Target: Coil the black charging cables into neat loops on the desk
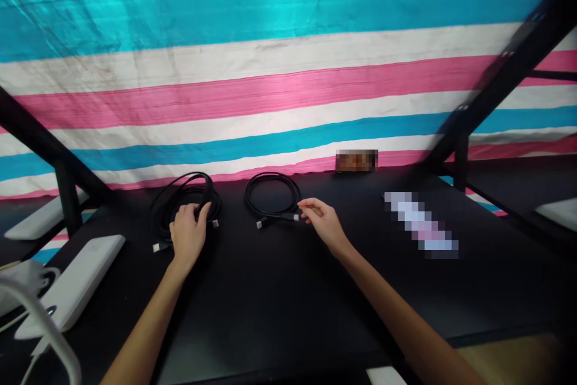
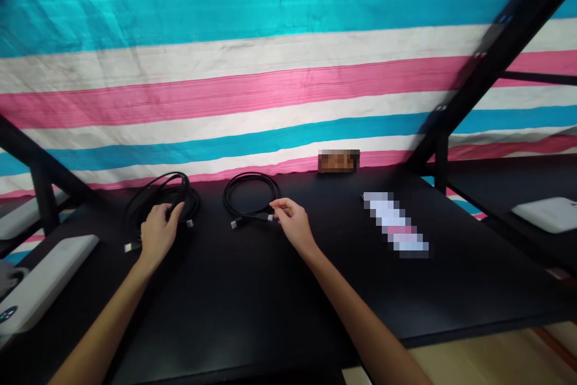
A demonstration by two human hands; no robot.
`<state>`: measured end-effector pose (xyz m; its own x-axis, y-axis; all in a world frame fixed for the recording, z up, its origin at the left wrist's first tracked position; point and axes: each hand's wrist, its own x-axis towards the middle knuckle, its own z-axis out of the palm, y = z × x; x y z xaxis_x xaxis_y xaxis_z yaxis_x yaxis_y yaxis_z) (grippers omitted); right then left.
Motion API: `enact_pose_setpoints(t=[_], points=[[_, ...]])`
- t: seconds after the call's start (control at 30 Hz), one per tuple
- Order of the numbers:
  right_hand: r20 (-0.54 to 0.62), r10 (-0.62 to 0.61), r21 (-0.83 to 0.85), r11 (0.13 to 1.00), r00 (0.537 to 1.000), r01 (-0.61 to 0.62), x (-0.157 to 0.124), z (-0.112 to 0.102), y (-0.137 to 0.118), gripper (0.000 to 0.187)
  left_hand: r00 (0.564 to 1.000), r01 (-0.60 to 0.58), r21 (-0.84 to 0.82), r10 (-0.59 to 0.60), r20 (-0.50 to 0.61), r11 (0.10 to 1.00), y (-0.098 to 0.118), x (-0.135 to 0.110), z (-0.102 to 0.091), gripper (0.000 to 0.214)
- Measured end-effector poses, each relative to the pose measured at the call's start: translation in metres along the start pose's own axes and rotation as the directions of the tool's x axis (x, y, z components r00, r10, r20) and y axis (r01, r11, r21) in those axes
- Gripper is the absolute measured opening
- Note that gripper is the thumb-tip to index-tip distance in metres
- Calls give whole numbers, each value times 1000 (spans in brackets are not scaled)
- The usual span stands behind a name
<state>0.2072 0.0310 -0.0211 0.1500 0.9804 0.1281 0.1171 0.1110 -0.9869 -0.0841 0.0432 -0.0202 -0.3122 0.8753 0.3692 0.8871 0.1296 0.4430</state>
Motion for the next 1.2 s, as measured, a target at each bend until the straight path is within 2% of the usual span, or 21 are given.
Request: enact_pose_setpoints(t=[0.17, 0.4, 0.53, 0.63, 0.7, 0.8, 0.87, 0.93, 1.0, 1.07, 1.13, 1.2], points=[[7, 14, 2, 1000, 1000, -14, 0, -1, 1, 20, 974, 106, -261, -153, -167, 959, 0, 1, -3, 27], [33, 16, -2, 1000, 999, -16, -2, 1, -1, 19, 901, 15, -400, -186, -393, 917, 4, -4, -14, 21], [38, 3, -9, 1000, 999, -2, -2, 3, 2, 17, 809, -60, -426, -206, -550, 903, 9, -8, -17, 19], [38, -4, -11, 1000, 999, 4, -2, 4, 3, 17, 734, -170, -458, -198, -650, 873, 13, -11, -14, 17], [43, -7, -7, 1000, 999, 7, -3, 5, 1, 17, 700, -275, -444, -139, -700, 852, 16, -16, -11, 15], [89, 3, 40, 999, 996, -7, -5, 6, -4, 22, 697, -380, -402, -28, -716, 833, 22, -29, -5, 14], [148, 24, 101, 994, 989, -39, -7, 7, -8, 27, 731, -408, -354, 70, -679, 842, 27, -39, -4, 13], [219, 59, 162, 982, 974, -96, -9, 6, -12, 32, 764, -454, -256, 226, -604, 853, 31, -50, -2, 8], [284, 102, 212, 963, 953, -166, -9, 6, -14, 38, 729, -532, -157, 355, -585, 832, 33, -57, -1, 5], [341, 146, 247, 939, 929, -238, -9, 5, -15, 44, 657, -629, -89, 466, -592, 773, 34, -61, 1, 14], [385, 187, 261, 917, 904, -301, -9, 5, -16, 50, 595, -734, -73, 588, -548, 675, 36, -63, 2, 22], [413, 218, 262, 901, 884, -345, -8, 6, -16, 53, 554, -813, -129, 686, -472, 567, 38, -64, 2, 24]])
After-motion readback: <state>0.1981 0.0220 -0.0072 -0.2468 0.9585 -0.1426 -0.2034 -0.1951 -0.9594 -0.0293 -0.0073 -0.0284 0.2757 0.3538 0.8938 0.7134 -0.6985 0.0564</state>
